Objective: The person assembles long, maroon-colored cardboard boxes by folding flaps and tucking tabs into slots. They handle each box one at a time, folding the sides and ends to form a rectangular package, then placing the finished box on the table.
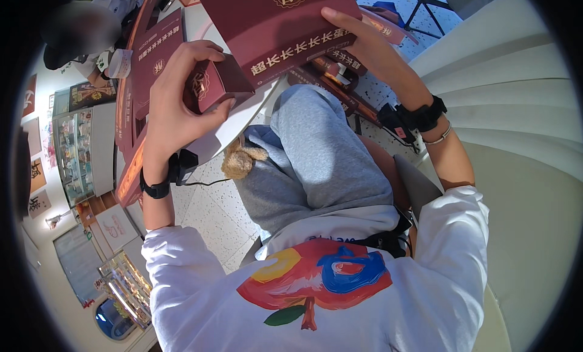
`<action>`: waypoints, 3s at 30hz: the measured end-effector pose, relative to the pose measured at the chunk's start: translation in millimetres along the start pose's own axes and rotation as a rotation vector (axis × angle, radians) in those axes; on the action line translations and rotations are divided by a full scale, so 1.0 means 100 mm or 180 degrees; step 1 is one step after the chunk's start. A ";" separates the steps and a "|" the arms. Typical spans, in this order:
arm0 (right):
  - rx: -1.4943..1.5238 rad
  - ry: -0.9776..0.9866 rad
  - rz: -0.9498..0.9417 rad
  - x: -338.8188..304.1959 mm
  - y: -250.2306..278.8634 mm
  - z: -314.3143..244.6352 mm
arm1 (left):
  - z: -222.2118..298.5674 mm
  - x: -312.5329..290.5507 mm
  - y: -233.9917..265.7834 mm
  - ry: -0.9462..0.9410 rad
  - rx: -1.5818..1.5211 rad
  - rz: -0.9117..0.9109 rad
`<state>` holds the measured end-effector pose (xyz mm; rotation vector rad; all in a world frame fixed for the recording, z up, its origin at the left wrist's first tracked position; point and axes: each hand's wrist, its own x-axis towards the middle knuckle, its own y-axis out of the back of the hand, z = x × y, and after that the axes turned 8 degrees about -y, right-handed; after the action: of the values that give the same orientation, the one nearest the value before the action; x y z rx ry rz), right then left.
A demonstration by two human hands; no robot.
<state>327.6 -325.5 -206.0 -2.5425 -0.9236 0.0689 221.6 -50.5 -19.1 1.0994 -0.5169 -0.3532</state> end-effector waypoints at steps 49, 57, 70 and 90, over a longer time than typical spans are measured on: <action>0.0758 -0.0438 0.0135 -0.13 0.00 -0.20 | -0.04 0.02 -0.34 -0.0052 0.0511 0.0216; 0.0516 -0.0579 -0.0116 -0.14 -0.03 -0.36 | -0.10 0.00 -0.43 0.0034 0.0466 0.0342; 0.0517 -0.0738 0.0103 -0.21 -0.03 -0.36 | -0.11 -0.01 -0.48 0.0130 0.0349 0.0380; 0.0272 -0.0792 0.0656 -0.25 -0.04 -0.36 | -0.16 -0.03 -0.46 0.0407 -0.0031 0.0281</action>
<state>312.9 -351.6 -174.3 -2.5784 -0.7242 0.4853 227.2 -55.9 -67.6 1.0786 -0.4480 -0.2066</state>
